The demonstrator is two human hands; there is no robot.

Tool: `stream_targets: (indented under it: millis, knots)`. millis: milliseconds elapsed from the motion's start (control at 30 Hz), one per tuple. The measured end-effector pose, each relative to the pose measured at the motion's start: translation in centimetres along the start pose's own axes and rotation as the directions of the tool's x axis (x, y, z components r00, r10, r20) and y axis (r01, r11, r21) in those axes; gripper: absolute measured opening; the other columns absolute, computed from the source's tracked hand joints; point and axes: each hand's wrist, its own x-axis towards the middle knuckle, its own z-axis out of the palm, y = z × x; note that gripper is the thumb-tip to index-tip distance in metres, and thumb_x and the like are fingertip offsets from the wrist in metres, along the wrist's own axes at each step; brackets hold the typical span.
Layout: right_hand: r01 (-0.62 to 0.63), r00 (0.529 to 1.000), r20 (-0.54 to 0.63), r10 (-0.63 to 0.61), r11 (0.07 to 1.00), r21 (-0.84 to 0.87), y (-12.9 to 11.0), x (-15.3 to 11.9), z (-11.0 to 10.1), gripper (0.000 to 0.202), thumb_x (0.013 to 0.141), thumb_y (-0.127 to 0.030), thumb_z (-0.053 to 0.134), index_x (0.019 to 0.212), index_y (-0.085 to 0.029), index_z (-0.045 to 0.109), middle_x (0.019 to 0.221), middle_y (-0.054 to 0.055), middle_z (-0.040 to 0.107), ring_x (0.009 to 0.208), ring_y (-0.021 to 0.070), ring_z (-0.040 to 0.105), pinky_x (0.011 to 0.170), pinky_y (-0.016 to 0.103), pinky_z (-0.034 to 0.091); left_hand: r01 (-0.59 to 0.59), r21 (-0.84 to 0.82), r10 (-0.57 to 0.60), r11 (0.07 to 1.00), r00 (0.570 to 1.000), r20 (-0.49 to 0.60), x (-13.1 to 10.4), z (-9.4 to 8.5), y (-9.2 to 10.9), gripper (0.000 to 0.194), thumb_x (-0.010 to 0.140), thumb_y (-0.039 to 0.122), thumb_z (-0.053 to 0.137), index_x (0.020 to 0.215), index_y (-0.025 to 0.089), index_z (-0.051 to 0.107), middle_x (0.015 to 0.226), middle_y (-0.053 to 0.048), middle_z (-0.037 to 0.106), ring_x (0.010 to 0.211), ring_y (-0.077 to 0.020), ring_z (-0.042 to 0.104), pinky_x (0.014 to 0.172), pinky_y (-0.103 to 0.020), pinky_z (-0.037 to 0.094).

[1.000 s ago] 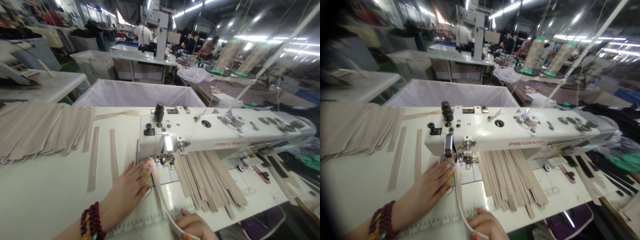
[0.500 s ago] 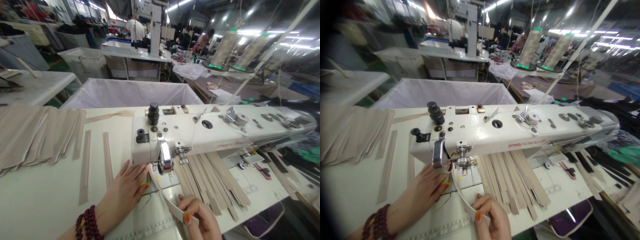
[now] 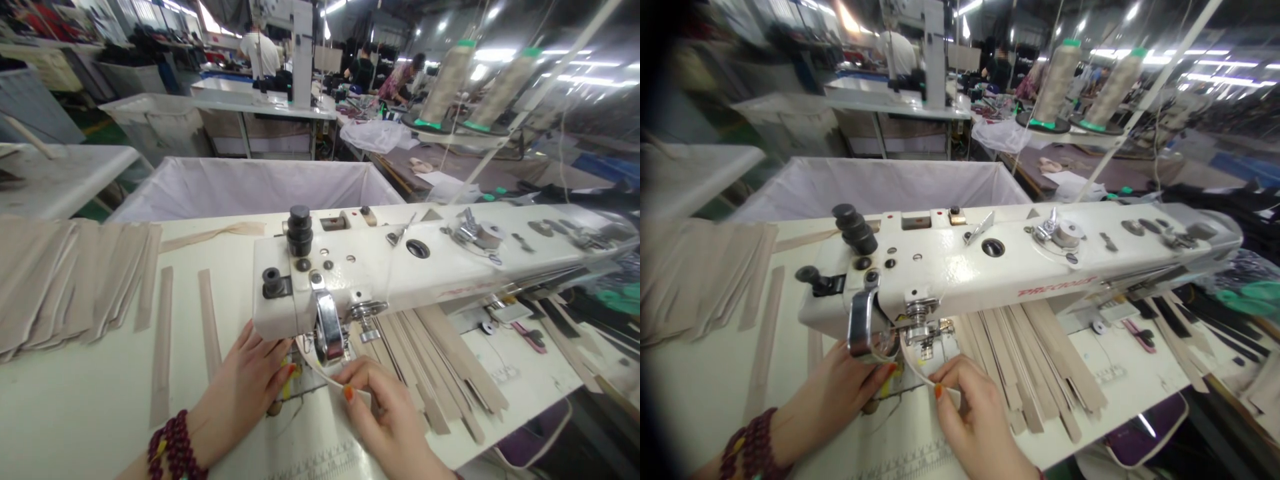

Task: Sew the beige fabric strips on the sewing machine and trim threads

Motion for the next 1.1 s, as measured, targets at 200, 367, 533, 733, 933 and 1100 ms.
stream_targets:
  millis: [200,367,533,733,933,1100]
  knots:
    - [0.01,0.996,0.09,0.017,0.957,-0.29,0.0,1.1,-0.1,0.012,0.092,-0.017,0.048,0.082,-0.021,0.053,0.084,0.001,0.06,0.082,0.0174,0.055,0.074,0.032,0.039,0.001,-0.043,-0.001,0.999,1.0,0.004,-0.1,0.1,-0.2,0.03,0.095,0.023,0.05,0.122,0.02,0.061,0.124,-0.006,0.068,0.121,-0.0305,0.057,0.111,-0.059,0.039]
    - [0.067,0.987,0.161,0.006,0.893,-0.445,-0.3,2.0,0.2,0.011,0.093,-0.017,0.048,0.085,-0.02,0.056,0.081,0.001,0.061,0.078,0.018,0.055,0.075,0.034,0.036,-0.019,-0.028,0.018,0.999,0.999,-0.037,-0.2,0.6,-0.5,0.035,0.094,0.022,0.051,0.128,0.018,0.057,0.13,-0.008,0.065,0.124,-0.0311,0.055,0.114,-0.061,0.034]
    - [0.113,0.982,0.189,-0.009,0.829,-0.548,-0.2,2.9,0.9,0.015,0.093,-0.019,0.048,0.079,-0.019,0.053,0.081,0.002,0.064,0.076,0.0184,0.057,0.072,0.033,0.035,-0.018,-0.032,0.018,0.999,1.0,-0.016,-0.2,0.4,-0.5,0.03,0.094,0.023,0.051,0.122,0.021,0.061,0.13,-0.006,0.065,0.124,-0.032,0.055,0.114,-0.066,0.03]
    - [0.161,0.981,0.187,-0.056,0.769,-0.619,0.7,3.8,1.8,0.013,0.094,-0.022,0.05,0.084,-0.021,0.059,0.085,0.003,0.067,0.078,0.0194,0.061,0.071,0.031,0.038,-0.015,-0.029,0.015,0.999,1.0,0.013,-0.2,0.0,-0.4,0.019,0.095,0.024,0.05,0.101,0.021,0.068,0.131,-0.007,0.064,0.125,-0.0336,0.052,0.106,-0.061,0.043]
    - [0.215,0.976,0.186,-0.115,0.645,-0.733,1.0,4.6,2.7,0.019,0.092,-0.023,0.051,0.079,-0.021,0.064,0.072,0.003,0.068,0.064,0.0186,0.061,0.062,0.03,0.037,-0.009,-0.035,0.009,0.999,1.0,0.022,0.0,-0.3,-0.2,0.018,0.094,0.024,0.05,0.098,0.02,0.067,0.129,-0.008,0.064,0.125,-0.0339,0.052,0.109,-0.063,0.037]
    - [0.221,0.975,0.171,-0.14,0.596,-0.772,1.4,5.5,3.6,0.021,0.092,-0.023,0.049,0.078,-0.021,0.065,0.07,0.005,0.07,0.06,0.0201,0.061,0.057,0.031,0.038,-0.022,-0.077,0.023,0.997,1.0,0.011,0.1,-0.7,0.0,0.017,0.094,0.022,0.05,0.096,0.022,0.067,0.123,-0.007,0.067,0.122,-0.0327,0.055,0.111,-0.065,0.033]
